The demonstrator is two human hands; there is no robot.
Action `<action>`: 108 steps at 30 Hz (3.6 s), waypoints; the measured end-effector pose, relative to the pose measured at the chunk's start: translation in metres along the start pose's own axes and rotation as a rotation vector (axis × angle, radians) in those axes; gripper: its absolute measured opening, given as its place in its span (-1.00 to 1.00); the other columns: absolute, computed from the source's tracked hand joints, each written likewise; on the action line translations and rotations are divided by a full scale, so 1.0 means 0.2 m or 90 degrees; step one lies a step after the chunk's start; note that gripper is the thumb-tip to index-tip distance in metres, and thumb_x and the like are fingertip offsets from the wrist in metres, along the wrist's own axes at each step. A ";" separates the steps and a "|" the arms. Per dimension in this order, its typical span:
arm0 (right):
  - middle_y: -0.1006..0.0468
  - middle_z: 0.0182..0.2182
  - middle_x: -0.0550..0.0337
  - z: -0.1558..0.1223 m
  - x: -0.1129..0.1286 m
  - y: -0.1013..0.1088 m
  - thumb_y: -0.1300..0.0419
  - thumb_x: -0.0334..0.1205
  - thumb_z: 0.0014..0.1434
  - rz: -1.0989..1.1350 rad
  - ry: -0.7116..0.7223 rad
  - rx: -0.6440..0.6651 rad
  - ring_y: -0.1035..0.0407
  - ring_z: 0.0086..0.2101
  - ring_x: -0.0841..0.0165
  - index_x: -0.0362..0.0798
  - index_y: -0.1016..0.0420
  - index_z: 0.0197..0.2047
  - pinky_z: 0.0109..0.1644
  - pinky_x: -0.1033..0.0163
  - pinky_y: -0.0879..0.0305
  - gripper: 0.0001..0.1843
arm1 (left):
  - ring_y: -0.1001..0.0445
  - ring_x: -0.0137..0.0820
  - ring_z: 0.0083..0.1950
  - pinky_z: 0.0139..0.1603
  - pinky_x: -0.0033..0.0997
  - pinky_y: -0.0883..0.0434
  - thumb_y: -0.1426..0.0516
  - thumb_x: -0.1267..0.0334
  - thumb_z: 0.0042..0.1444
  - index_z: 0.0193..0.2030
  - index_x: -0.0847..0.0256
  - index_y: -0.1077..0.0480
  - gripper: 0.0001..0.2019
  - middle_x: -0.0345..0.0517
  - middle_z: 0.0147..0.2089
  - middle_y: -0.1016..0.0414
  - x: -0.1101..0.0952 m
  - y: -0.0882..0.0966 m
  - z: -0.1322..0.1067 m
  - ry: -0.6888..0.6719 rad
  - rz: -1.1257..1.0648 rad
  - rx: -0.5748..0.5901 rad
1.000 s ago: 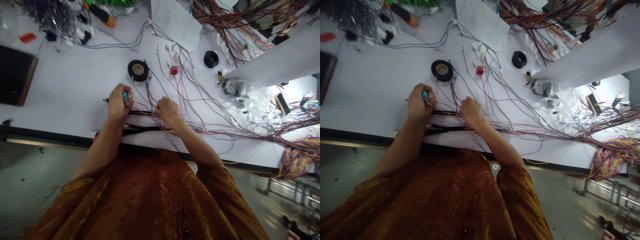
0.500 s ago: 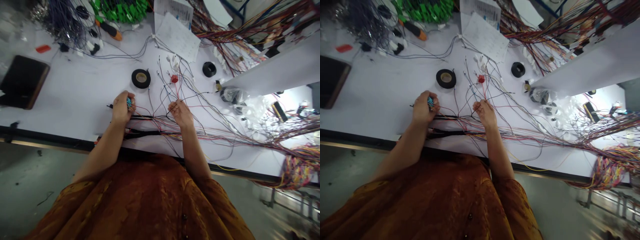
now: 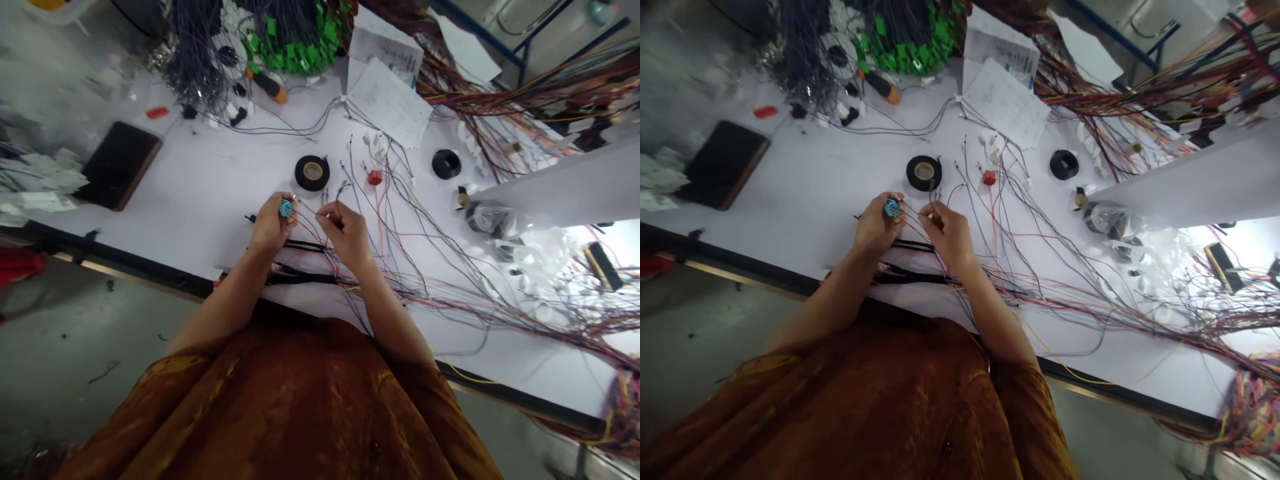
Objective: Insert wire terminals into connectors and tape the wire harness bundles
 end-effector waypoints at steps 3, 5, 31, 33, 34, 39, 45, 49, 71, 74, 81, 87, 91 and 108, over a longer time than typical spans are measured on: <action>-0.16 -0.62 0.39 -0.01 -0.03 -0.09 -0.21 -0.10 0.22 -0.053 -0.031 0.029 -0.03 -0.56 0.51 -0.02 -0.47 -0.36 -0.45 0.31 0.01 -0.81 | -0.20 -0.61 -0.59 -0.58 -0.60 -0.23 -0.02 0.26 0.33 -0.30 0.26 -0.44 -0.76 -0.18 -0.42 -0.34 0.01 0.00 0.00 -0.007 0.006 0.013; -0.19 -0.62 0.39 -0.01 -0.06 -0.08 -0.22 -0.08 0.21 -0.071 -0.049 0.011 -0.05 -0.57 0.51 -0.02 -0.50 -0.35 -0.45 0.31 0.01 -0.80 | -0.19 -0.61 -0.59 -0.57 -0.60 -0.22 0.01 0.25 0.35 -0.29 0.26 -0.45 -0.73 -0.18 -0.42 -0.33 0.01 0.00 0.00 -0.011 0.000 0.013; -0.43 -0.51 0.26 0.07 -0.05 -0.16 -0.16 -0.23 0.21 -0.148 -0.004 0.076 -0.26 -0.45 0.43 -0.04 -0.42 -0.45 -0.34 0.29 -0.12 -0.80 | -0.23 -0.58 -0.53 -0.51 -0.59 -0.25 -0.04 0.20 0.33 -0.30 0.24 -0.43 -0.76 -0.19 -0.41 -0.33 -0.05 -0.04 -0.04 -0.051 0.087 0.015; -0.38 -0.55 0.29 0.07 -0.08 -0.16 -0.17 -0.20 0.20 -0.090 -0.036 0.079 -0.22 -0.48 0.45 -0.05 -0.41 -0.47 -0.37 0.29 -0.11 -0.78 | -0.22 -0.58 -0.52 -0.51 -0.59 -0.24 -0.04 0.20 0.34 -0.29 0.24 -0.44 -0.75 -0.19 -0.40 -0.32 -0.04 -0.04 -0.04 -0.058 0.095 0.022; -0.35 -0.56 0.30 0.07 -0.09 -0.16 -0.17 -0.19 0.20 -0.073 -0.045 0.078 -0.20 -0.49 0.45 -0.05 -0.40 -0.48 -0.37 0.29 -0.10 -0.77 | -0.22 -0.58 -0.52 -0.51 -0.59 -0.24 -0.03 0.20 0.34 -0.29 0.24 -0.44 -0.75 -0.19 -0.40 -0.31 -0.04 -0.04 -0.04 -0.064 0.099 0.025; -0.36 -0.54 0.29 0.08 -0.08 -0.17 -0.16 -0.19 0.21 -0.091 -0.011 0.050 -0.22 -0.47 0.44 -0.05 -0.38 -0.48 -0.35 0.28 -0.12 -0.76 | -0.24 -0.56 -0.49 -0.46 -0.58 -0.28 -0.01 0.18 0.35 -0.24 0.22 -0.47 -0.74 -0.18 -0.37 -0.32 -0.04 -0.04 -0.05 -0.096 0.174 0.053; -0.46 -0.41 0.20 0.07 -0.06 -0.20 -0.11 -0.24 0.27 -0.173 0.062 0.017 -0.32 -0.35 0.38 -0.01 -0.38 -0.40 -0.22 0.25 -0.19 -0.82 | -0.26 -0.52 -0.46 -0.42 -0.58 -0.29 -0.07 0.10 0.32 -0.24 0.19 -0.48 -0.74 -0.18 -0.43 -0.32 -0.02 -0.03 -0.06 -0.105 0.249 0.052; -0.46 -0.39 0.18 0.07 -0.09 -0.21 -0.10 -0.25 0.27 -0.159 0.065 -0.009 -0.33 -0.34 0.37 -0.01 -0.37 -0.37 -0.20 0.23 -0.22 -0.84 | -0.26 -0.53 -0.48 -0.43 -0.57 -0.29 -0.04 0.08 0.34 -0.23 0.19 -0.47 -0.72 -0.20 -0.45 -0.31 0.00 -0.03 -0.05 -0.101 0.223 0.062; -0.54 -0.35 0.22 -0.04 0.03 -0.11 -0.06 -0.18 0.33 -0.299 0.066 0.033 -0.33 -0.38 0.40 0.02 -0.42 -0.29 -0.27 0.27 -0.14 -0.82 | -0.30 -0.58 -0.49 -0.50 -0.62 -0.26 -0.03 0.23 0.34 -0.25 0.28 -0.46 -0.76 -0.15 -0.37 -0.37 -0.01 -0.05 -0.05 0.003 0.039 0.015; -0.55 -0.34 0.21 -0.04 0.03 -0.10 -0.06 -0.18 0.33 -0.287 0.066 0.019 -0.35 -0.36 0.40 0.01 -0.42 -0.29 -0.25 0.26 -0.14 -0.82 | -0.29 -0.59 -0.49 -0.51 -0.62 -0.25 -0.01 0.26 0.34 -0.25 0.30 -0.47 -0.75 -0.15 -0.37 -0.36 -0.01 -0.05 -0.05 -0.004 0.027 0.028; -0.55 -0.37 0.23 -0.02 0.00 -0.09 -0.07 -0.15 0.33 -0.248 0.037 0.012 -0.35 -0.40 0.40 0.01 -0.42 -0.29 -0.25 0.26 -0.17 -0.82 | -0.25 -0.60 -0.51 -0.51 -0.62 -0.26 -0.05 0.21 0.32 -0.25 0.27 -0.47 -0.76 -0.16 -0.37 -0.36 -0.01 -0.06 -0.05 -0.002 0.041 0.031; -0.54 -0.38 0.24 -0.02 -0.02 -0.10 -0.09 -0.17 0.33 -0.263 0.041 0.023 -0.34 -0.38 0.40 0.01 -0.43 -0.30 -0.25 0.27 -0.13 -0.82 | -0.24 -0.60 -0.51 -0.50 -0.61 -0.27 -0.04 0.22 0.33 -0.26 0.27 -0.48 -0.76 -0.15 -0.36 -0.35 -0.02 -0.07 -0.06 -0.010 0.032 0.041; -0.53 -0.39 0.22 -0.01 -0.03 -0.10 -0.02 -0.13 0.37 -0.300 0.035 -0.006 -0.33 -0.38 0.40 -0.01 -0.41 -0.29 -0.26 0.27 -0.11 -0.76 | -0.26 -0.58 -0.47 -0.49 -0.61 -0.28 -0.06 0.17 0.33 -0.27 0.26 -0.48 -0.75 -0.14 -0.35 -0.34 -0.03 -0.07 -0.06 -0.052 0.062 0.059; -0.53 -0.44 0.19 -0.07 -0.10 -0.13 -0.04 -0.18 0.36 -0.366 0.037 -0.031 -0.34 -0.42 0.37 -0.03 -0.41 -0.31 -0.29 0.26 -0.10 -0.77 | -0.28 -0.55 -0.46 -0.43 -0.53 -0.31 -0.06 -0.05 0.31 -0.16 0.18 -0.44 -0.66 -0.16 -0.32 -0.35 -0.05 -0.07 -0.06 -0.181 0.220 0.112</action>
Point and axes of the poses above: each hand's wrist, its own z-axis towards the middle knuckle, its own y-axis out of the back of the hand, x = y × z, the point moved 9 cm from there along z, towards the middle knuckle
